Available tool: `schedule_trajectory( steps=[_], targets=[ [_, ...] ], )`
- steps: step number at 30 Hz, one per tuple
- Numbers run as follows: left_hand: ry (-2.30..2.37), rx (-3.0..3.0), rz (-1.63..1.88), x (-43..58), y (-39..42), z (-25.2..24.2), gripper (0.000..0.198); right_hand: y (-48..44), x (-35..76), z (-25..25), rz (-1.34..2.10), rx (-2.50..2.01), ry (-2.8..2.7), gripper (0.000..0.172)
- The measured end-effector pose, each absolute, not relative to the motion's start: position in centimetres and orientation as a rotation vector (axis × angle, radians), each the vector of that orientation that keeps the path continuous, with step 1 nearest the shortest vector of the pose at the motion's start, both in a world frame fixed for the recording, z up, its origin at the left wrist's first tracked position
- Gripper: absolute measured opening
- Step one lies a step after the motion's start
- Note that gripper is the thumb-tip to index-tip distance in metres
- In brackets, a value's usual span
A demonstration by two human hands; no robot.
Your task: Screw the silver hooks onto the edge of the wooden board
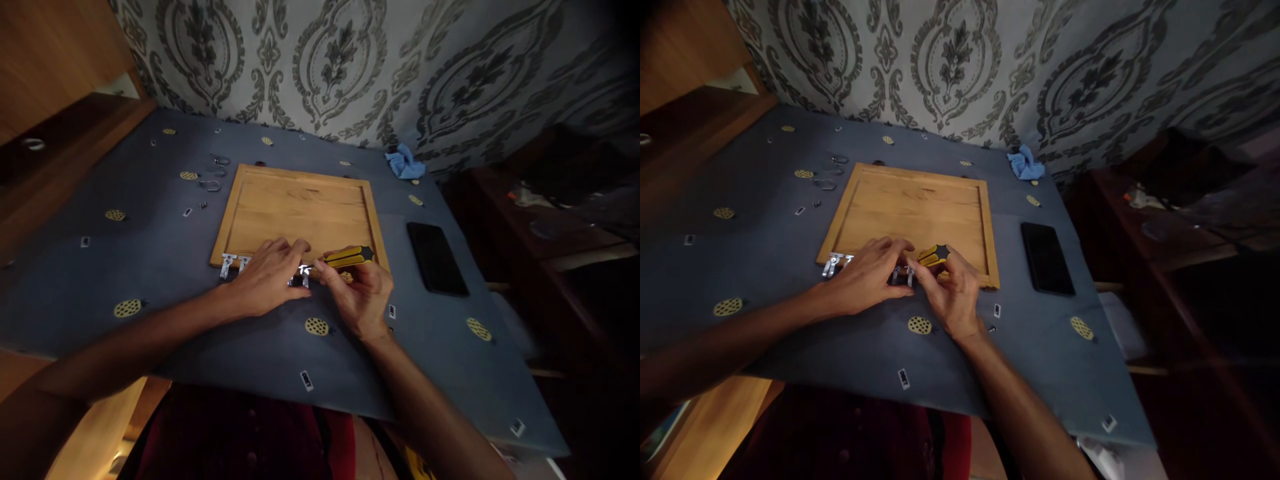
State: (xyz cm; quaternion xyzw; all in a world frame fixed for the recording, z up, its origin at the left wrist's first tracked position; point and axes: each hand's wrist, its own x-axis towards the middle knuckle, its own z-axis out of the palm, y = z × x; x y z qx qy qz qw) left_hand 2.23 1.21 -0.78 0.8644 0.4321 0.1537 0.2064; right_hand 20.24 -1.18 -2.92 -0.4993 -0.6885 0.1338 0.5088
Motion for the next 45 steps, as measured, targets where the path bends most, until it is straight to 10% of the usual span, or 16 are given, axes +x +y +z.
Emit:
schedule_trajectory(
  steps=[45],
  targets=[
    [1.196,2.424,0.405,2.3,1.2,-0.6,0.055,-1.0,19.9,-3.3,0.353,-1.21,-1.588,0.024]
  ],
)
